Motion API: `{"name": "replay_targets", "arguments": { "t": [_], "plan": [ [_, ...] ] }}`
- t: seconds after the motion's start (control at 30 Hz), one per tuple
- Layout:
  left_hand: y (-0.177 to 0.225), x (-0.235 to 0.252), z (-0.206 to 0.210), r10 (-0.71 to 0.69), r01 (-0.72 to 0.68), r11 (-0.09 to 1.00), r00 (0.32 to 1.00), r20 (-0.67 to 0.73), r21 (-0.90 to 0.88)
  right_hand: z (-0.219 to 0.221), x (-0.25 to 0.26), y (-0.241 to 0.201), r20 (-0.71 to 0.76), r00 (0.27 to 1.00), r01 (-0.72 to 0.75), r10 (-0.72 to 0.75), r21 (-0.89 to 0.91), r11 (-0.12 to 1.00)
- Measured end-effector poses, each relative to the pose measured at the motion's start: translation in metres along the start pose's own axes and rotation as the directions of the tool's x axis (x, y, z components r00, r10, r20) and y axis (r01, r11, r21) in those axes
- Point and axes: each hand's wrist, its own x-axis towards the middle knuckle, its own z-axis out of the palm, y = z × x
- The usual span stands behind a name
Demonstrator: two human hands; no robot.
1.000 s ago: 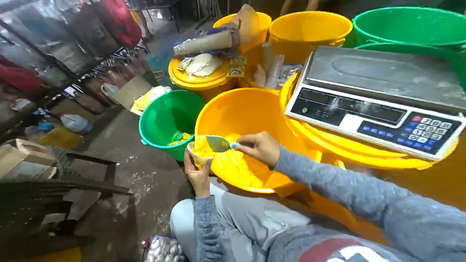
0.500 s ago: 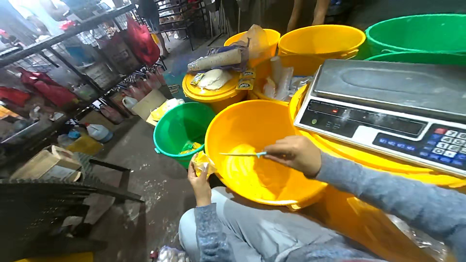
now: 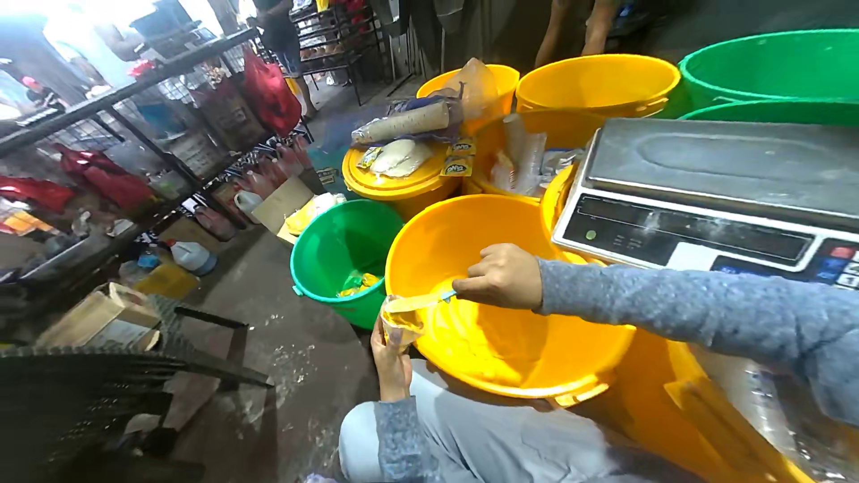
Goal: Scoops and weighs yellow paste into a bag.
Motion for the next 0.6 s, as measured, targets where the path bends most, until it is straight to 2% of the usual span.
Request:
{"name": "replay_targets", "arguments": {
  "t": [0.1,0.2,0.33,0.4,0.5,0.6],
  "plan": [
    [-0.004,-0.001,0.001,0.017,-0.016,1.000,0.999,-0.037,0.011,0.006,-0.002,-0.010,0.044,0.999,0.007,-0.006,-0.019,1.000],
    [-0.005,0.002,0.000,0.011,-0.009,0.999,0.999,-0.047,0.035,0.006,-0.002,-0.024,0.197,0.980,0.038,-0.032,-0.026,0.999],
    [-0.005,-0.001,-0.004,-0.038,0.039,0.995,0.999,-0.011,0.092,0.003,0.002,-0.036,0.354,0.931,0.097,-0.092,0.002,0.995],
    [-0.002,-0.003,-0.005,-0.095,0.090,0.983,0.995,0.027,0.158,-0.002,0.007,-0.028,0.407,0.908,0.093,-0.099,0.034,0.995],
    [0.002,-0.007,0.007,-0.186,0.178,0.976,0.981,0.053,0.125,-0.010,0.013,-0.004,0.411,0.910,0.024,-0.043,0.052,0.998],
    [0.002,-0.009,0.008,-0.249,0.245,0.969,0.960,0.126,0.044,-0.017,0.009,0.008,0.308,0.951,-0.019,0.018,0.001,1.000]
  ]
}}
